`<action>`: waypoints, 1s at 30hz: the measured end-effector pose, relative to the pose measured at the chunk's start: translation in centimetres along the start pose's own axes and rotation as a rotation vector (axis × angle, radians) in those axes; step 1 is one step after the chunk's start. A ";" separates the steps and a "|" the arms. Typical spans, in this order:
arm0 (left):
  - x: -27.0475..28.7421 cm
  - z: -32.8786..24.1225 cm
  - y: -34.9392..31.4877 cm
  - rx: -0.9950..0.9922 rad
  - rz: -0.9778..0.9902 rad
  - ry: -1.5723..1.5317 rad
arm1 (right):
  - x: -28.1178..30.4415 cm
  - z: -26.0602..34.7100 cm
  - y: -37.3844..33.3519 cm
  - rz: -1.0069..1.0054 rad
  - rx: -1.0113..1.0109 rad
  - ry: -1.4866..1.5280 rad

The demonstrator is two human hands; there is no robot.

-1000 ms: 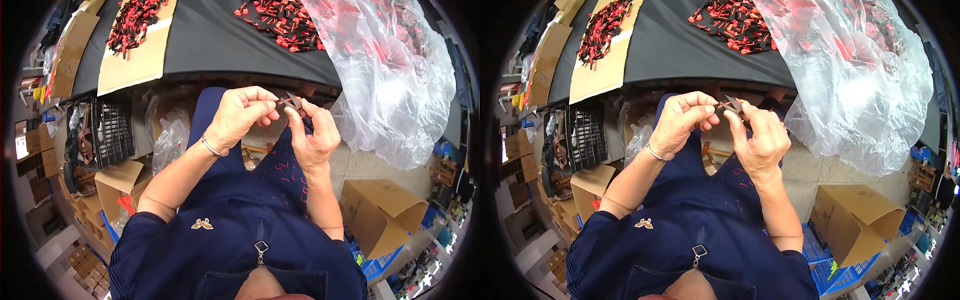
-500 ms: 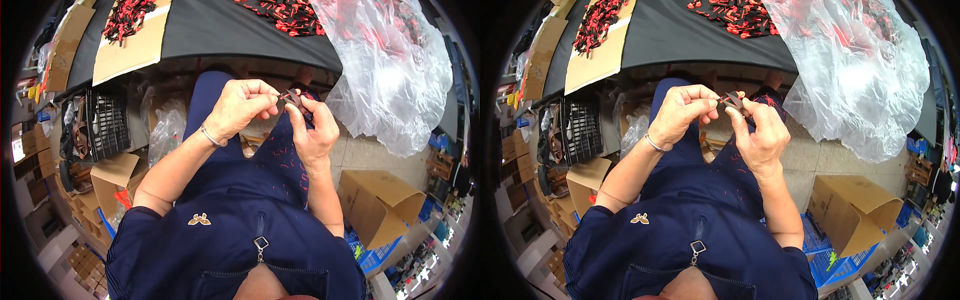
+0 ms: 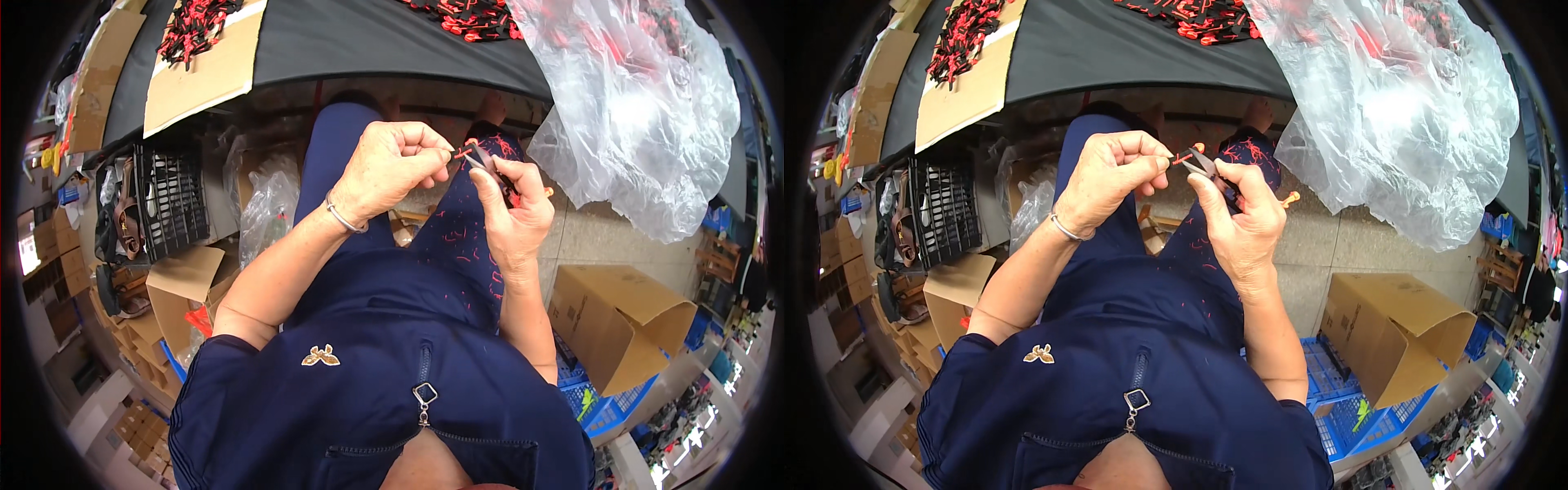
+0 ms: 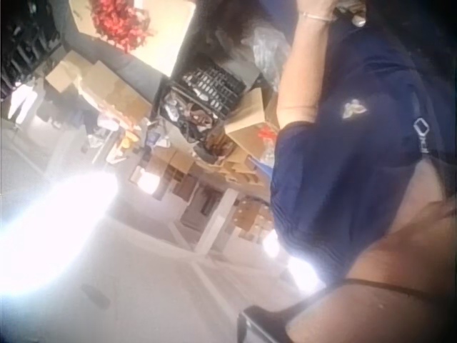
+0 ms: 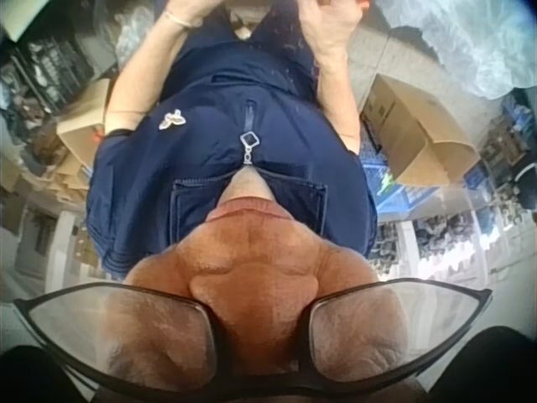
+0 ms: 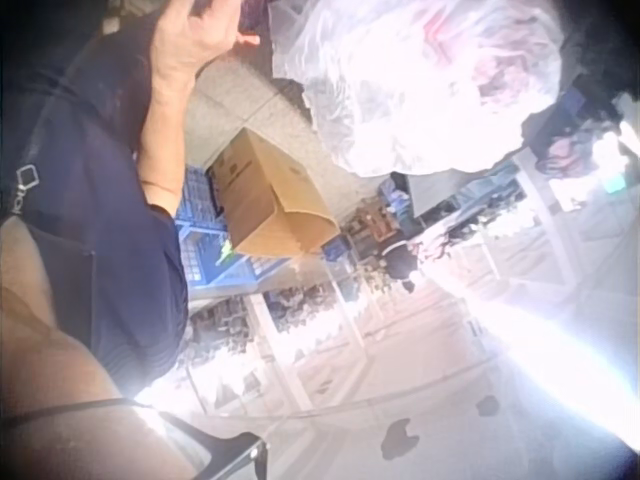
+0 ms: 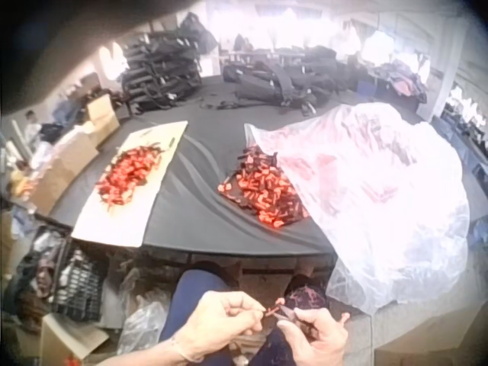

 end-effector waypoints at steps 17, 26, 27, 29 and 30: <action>-0.1 0.3 0.2 0.018 0.058 0.051 | -0.2 1.8 -0.1 -0.014 0.240 -0.261; -0.7 1.3 0.8 0.112 0.165 0.070 | -1.4 -0.7 -0.2 0.138 0.095 -0.135; -0.6 1.5 1.0 0.105 0.160 0.075 | -2.0 -2.8 -0.5 0.193 -0.129 0.076; -0.7 1.6 1.1 0.102 0.157 0.081 | -2.7 -3.6 -0.8 0.215 -0.236 0.283; -0.8 1.2 1.1 0.061 0.148 0.084 | -3.4 -4.3 -1.1 0.235 -0.339 0.491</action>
Point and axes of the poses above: each hand's wrist, its own y-axis towards the middle knuckle, its own x-axis out of the back of the hand, z = x × y, the point moved 10 cm from there along y, towards the middle knuckle, and after that the axes turned 4 degrees about -y, right-handed, at the moved point
